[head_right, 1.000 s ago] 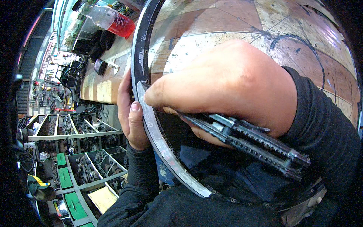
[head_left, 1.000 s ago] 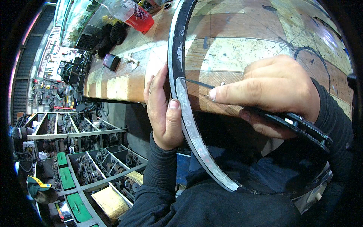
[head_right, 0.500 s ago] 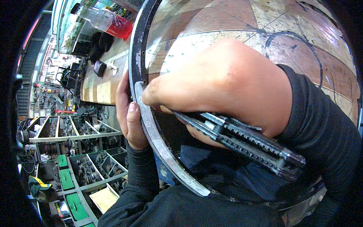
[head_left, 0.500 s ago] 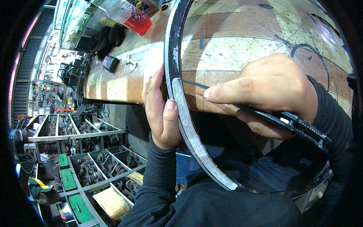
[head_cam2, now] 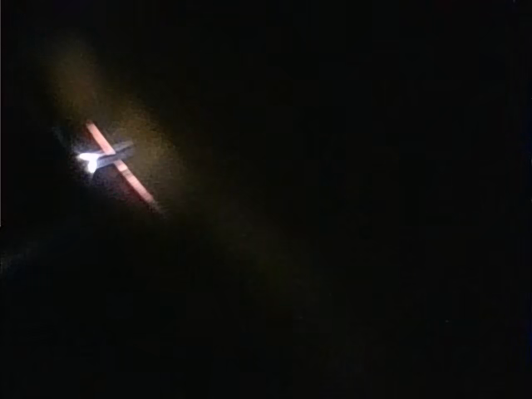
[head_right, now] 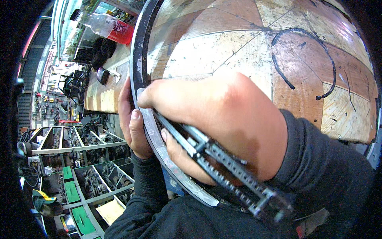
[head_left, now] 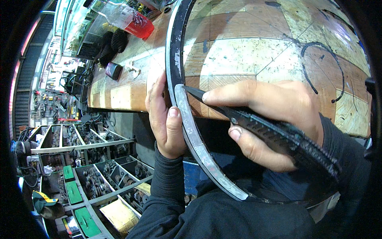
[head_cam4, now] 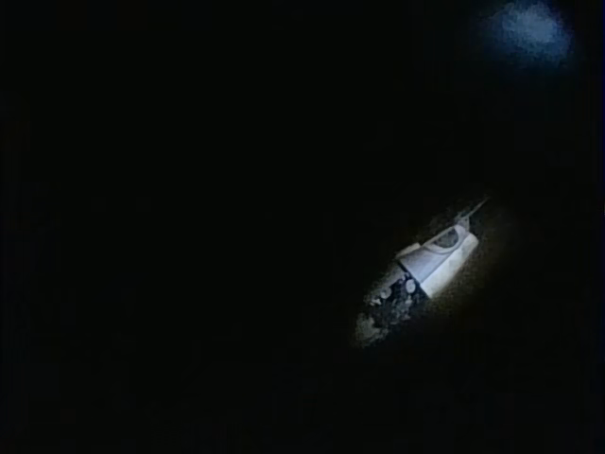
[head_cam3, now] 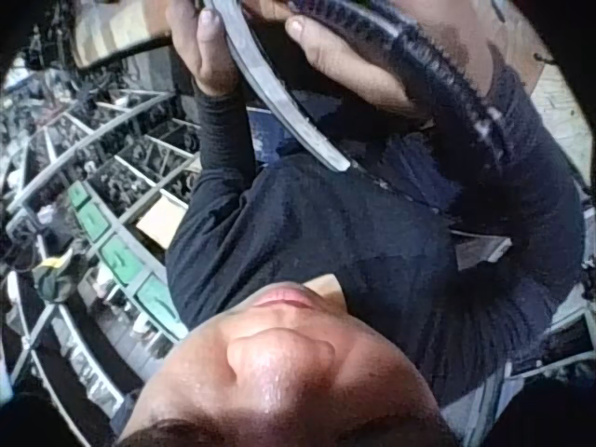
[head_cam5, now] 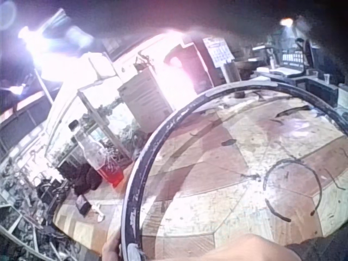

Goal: The person uses a folding knife to scrape and peel adhesive rim tape off a bicycle wheel rim. They rotate the rim and continue removing the tape along its length, occasionally pausing to inspect the blade or the rim surface.

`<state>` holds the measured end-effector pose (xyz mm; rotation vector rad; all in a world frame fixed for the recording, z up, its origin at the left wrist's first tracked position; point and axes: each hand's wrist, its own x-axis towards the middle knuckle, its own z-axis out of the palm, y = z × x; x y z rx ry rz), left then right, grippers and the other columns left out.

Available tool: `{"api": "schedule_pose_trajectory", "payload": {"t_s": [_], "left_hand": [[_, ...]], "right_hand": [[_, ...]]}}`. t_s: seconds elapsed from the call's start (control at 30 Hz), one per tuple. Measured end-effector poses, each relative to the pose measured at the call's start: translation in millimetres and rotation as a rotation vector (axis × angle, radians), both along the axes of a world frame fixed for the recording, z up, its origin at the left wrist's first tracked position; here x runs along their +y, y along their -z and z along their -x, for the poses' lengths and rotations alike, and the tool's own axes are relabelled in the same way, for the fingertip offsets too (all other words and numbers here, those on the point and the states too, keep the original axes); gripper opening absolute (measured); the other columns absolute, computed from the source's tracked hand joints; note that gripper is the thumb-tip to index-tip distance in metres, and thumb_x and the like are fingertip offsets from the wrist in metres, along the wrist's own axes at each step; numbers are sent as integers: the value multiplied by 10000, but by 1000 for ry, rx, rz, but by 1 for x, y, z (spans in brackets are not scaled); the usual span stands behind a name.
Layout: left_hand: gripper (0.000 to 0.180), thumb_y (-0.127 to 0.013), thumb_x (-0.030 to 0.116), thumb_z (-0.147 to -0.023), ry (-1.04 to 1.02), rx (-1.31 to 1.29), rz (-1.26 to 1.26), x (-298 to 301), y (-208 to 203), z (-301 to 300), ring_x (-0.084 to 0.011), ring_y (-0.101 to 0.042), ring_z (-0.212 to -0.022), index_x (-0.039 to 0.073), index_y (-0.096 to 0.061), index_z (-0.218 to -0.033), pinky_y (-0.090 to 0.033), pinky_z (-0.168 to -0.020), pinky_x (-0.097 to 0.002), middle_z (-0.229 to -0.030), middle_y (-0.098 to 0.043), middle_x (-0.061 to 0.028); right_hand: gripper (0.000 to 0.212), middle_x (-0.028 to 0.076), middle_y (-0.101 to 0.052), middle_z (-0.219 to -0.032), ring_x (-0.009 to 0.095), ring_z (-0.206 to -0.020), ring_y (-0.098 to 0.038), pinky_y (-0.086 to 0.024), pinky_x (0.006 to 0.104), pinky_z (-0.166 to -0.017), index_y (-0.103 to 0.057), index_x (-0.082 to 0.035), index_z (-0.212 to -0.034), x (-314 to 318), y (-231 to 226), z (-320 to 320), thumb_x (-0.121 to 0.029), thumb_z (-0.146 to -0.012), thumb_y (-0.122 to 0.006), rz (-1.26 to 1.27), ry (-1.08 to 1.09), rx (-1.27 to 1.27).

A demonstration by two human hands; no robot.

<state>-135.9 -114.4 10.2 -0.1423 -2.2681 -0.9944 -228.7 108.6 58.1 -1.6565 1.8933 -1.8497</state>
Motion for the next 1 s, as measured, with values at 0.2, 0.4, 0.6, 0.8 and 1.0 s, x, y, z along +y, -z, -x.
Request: {"api": "schedule_pose_trajectory", "payload": {"t_s": [0.2, 0.4, 0.6, 0.8, 1.0], "left_hand": [[682, -433, 365, -907, 11, 2, 170, -8, 0, 2, -320, -427, -1304, -108, -397, -1397, -272, -1115, -417, -1373, -467, -250], [707, -417, 405, -897, -79, -95, -50, -2, 2, -6, -317, -438, -1272, -104, -411, -1388, -293, -1091, -419, -1367, -473, -253], [710, -394, 412, -880, -41, -32, 212, -2, 6, 6, -358, -438, -1272, -109, -437, -1360, -265, -1101, -434, -1343, -503, -253], [717, -385, 478, -910, -77, -70, 19, -9, -3, -4, -366, -501, -1170, -110, -470, -1311, -326, -1040, -450, -1227, -552, -254], [634, -421, 392, -920, 25, -37, -55, -10, 12, 5, -351, -508, -1137, -101, -467, -1316, -359, -1005, -434, -1201, -537, -246]], "right_hand": [[405, 222, -694, -872, 294, -735, -723, -574, 340, -684, -623, 67, -1124, 2, 5, -12, -95, -754, -611, -84, -12, -115], [395, 162, -686, -904, 204, -776, -683, -554, 304, -720, -610, 48, -1149, -1, 5, -15, -173, -822, -613, -30, 53, -267], [363, 146, -670, -942, 189, -873, -650, -516, 311, -795, -579, 45, -1184, 20, -11, -11, -132, -867, -591, -17, 102, -541], [373, 63, -643, -939, 99, -843, -604, -494, 262, -763, -538, 24, -1249, 11, -9, -16, -81, -894, -583, 37, -5, -599], [388, 51, -618, -914, 101, -790, -592, -500, 256, -708, -523, -2, -1262, 12, 6, -16, -82, -885, -564, 128, -44, -657]]}}
